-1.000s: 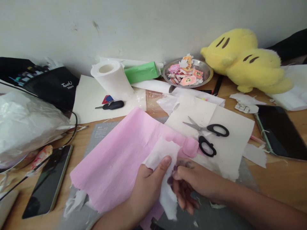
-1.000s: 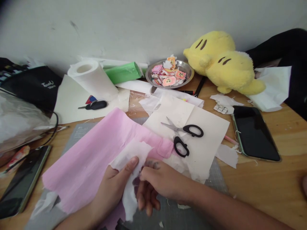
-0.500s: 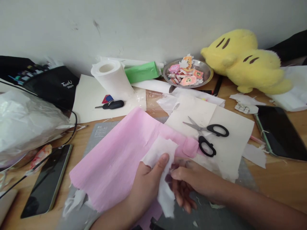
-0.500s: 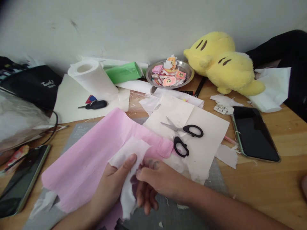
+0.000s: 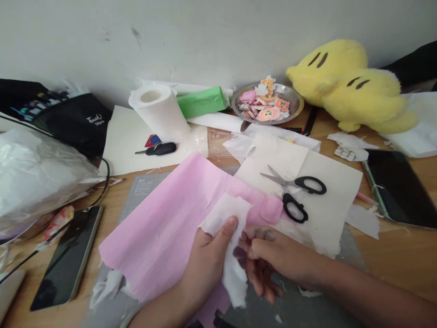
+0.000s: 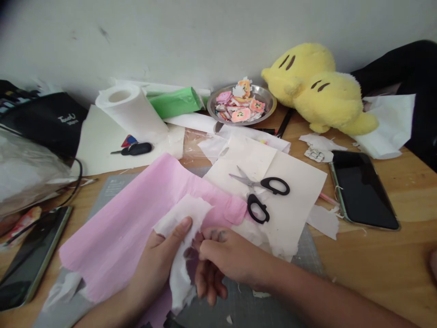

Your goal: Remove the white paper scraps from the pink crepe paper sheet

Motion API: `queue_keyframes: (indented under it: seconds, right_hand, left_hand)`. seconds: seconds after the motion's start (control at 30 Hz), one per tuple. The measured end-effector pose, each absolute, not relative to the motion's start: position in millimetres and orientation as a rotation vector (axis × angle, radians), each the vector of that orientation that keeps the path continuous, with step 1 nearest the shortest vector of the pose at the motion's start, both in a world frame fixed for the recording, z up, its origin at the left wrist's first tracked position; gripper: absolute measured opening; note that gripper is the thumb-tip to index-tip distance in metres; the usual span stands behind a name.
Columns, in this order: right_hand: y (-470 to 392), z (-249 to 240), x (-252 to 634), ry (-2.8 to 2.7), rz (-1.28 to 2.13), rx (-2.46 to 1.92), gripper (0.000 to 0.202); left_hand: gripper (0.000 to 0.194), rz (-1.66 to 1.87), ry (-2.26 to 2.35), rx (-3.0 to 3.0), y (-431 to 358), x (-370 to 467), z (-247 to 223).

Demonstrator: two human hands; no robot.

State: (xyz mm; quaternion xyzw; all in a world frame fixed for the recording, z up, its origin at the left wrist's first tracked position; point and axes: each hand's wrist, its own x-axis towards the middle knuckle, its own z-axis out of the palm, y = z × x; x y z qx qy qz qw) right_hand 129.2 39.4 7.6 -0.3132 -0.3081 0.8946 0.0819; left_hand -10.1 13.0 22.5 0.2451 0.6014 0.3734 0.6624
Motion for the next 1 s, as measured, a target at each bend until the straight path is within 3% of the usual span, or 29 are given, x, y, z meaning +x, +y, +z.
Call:
queue_keyframes:
  seconds: [0.43, 0.83, 1.0]
  right_hand:
    - [37.4, 9.4, 128.2, -0.919, 2.621, -1.07, 0.008]
    - [39.2, 9.3, 128.9, -0.961, 2.649, -1.004, 0.022]
    - [39.8, 10.0, 130.1, -0.924, 2.652, -0.983, 0.01]
  left_hand:
    - [0.041, 0.821, 1.227, 0.605, 10.6, -6.4, 23.2]
    - [0.044, 0.818, 1.192, 0.594, 7.8, -4.0, 18.3]
    - [0.036, 0.863, 1.317, 0.506, 13.1, -8.6, 23.3]
